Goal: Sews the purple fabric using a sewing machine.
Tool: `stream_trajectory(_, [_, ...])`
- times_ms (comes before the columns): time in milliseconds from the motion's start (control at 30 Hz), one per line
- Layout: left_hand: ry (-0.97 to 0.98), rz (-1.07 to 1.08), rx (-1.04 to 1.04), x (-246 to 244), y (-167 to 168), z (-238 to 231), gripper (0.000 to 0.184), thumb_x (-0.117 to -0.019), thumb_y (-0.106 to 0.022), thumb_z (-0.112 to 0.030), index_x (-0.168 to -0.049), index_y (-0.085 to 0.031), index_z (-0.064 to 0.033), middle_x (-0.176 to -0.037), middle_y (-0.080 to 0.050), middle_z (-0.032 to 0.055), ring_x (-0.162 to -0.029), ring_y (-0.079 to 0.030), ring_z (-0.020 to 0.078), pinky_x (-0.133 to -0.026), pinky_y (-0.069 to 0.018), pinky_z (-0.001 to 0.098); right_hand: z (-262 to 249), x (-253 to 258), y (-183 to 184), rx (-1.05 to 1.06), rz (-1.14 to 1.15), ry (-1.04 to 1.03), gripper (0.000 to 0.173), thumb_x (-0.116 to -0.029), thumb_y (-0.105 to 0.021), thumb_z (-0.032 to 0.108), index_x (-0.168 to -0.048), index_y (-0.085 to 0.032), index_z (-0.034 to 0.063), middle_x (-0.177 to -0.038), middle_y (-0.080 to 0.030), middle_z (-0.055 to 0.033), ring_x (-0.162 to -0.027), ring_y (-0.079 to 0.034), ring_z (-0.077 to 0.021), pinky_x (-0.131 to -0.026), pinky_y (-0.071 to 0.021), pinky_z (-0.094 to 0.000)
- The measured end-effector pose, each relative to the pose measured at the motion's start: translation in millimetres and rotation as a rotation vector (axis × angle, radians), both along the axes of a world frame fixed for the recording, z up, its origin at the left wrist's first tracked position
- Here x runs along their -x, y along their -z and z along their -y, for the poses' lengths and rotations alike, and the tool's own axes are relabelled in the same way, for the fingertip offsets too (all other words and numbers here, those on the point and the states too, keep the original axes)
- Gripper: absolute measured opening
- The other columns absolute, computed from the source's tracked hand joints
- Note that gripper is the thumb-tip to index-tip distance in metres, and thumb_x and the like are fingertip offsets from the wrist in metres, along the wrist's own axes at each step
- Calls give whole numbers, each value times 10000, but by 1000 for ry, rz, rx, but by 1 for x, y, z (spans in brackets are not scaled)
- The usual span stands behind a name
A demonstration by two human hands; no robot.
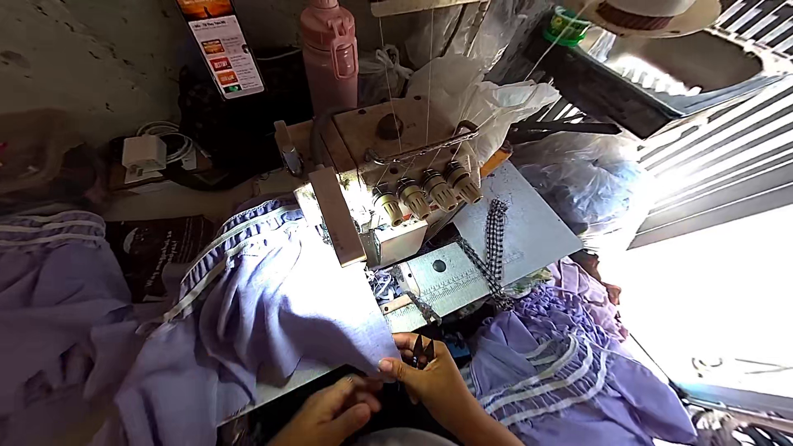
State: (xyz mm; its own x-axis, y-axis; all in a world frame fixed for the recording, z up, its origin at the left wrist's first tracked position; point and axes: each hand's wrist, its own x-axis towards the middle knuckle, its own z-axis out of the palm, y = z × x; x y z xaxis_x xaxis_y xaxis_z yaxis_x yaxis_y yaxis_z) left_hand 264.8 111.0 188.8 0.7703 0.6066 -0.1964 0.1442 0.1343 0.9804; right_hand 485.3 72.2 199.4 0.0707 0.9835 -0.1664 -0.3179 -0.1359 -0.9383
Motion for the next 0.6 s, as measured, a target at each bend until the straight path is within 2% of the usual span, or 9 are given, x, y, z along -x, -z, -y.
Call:
stream_trajectory(67, [-164, 175, 372, -28, 12, 7, 567, -919, -692, -512, -1274, -606, -78, -1138, -727, -29, -1022, -701, 78, -913, -580, 290, 4, 1, 0, 24, 9, -24, 100, -915, -725, 58, -1014, -735, 61, -773, -721, 78, -533, -568, 62, -466, -461, -115])
stream_trajectory(133, [-458, 398, 687, -49, 2, 11, 538, -815, -846, -377, -1223, -656, -82, -1074, -753, 35, -973, -732, 142, -910, -597, 327, 11, 3, 0, 25, 20, -49, 31, -941, -716, 103, -942, -734, 77, -750, -730, 76, -554, -601, 67, -474, -461, -107])
stream_trajectory(167, [-612, 420, 668, -56, -7, 12, 450, -811, -861, -303, -1153, -672, -79, -1015, -766, 49, -932, -745, 146, -877, -611, 324, 15, 5, 0, 15, 23, -43, 33, -943, -713, 99, -928, -734, 78, -752, -737, 73, -569, -616, 66, -487, -470, -106])
stream_trajectory(200, [-726, 394, 487, -63, -13, 13, 339, -851, -821, -245, -1109, -671, -85, -969, -776, 20, -902, -749, 111, -855, -617, 292, 16, 6, 0, -4, 27, -30, 32, -942, -711, 88, -918, -729, 77, -768, -748, 65, -590, -633, 61, -509, -489, -107])
stream_trajectory(267, [-823, 242, -149, -67, -12, 9, 171, -904, -759, -198, -1059, -716, -138, -960, -778, -92, -917, -728, -2, -867, -605, 208, 14, 8, 2, -59, 20, 2, 44, -942, -713, 83, -901, -722, 69, -784, -764, 38, -613, -659, 40, -547, -523, -121])
stream_trajectory(333, [-787, 3, -741, -58, -8, -8, 224, -980, -689, -326, -1016, -717, -107, -934, -745, -65, -928, -686, -63, -876, -565, 151, 4, 8, 3, -119, 50, 28, 82, -952, -711, 110, -886, -728, 63, -768, -758, 40, -608, -656, 37, -554, -531, -126])
stream_trajectory(367, [-758, -95, -917, -55, -13, -17, 275, -1006, -643, -341, -978, -713, -76, -897, -733, -21, -914, -674, -65, -877, -542, 134, -4, 8, 2, -145, 85, 40, 98, -958, -704, 123, -882, -729, 66, -758, -752, 52, -605, -650, 43, -555, -530, -125])
stream_trajectory(500, [-699, -369, -1136, -54, -35, -47, 333, -998, -580, -301, -859, -733, -40, -804, -731, 80, -807, -702, 60, -803, -554, 207, -35, 9, -7, -218, 202, 70, 128, -989, -649, 115, -907, -714, 42, -756, -743, 62, -599, -639, 47, -557, -527, -122])
stream_trajectory(600, [-695, -634, -1094, -54, -55, -61, 421, -985, -554, -340, -768, -717, -18, -739, -714, 147, -736, -733, 251, -671, -581, 451, -60, 12, -13, -257, 258, 89, 133, -987, -639, 104, -911, -711, 22, -724, -731, 59, -577, -631, 45, -544, -523, -127])
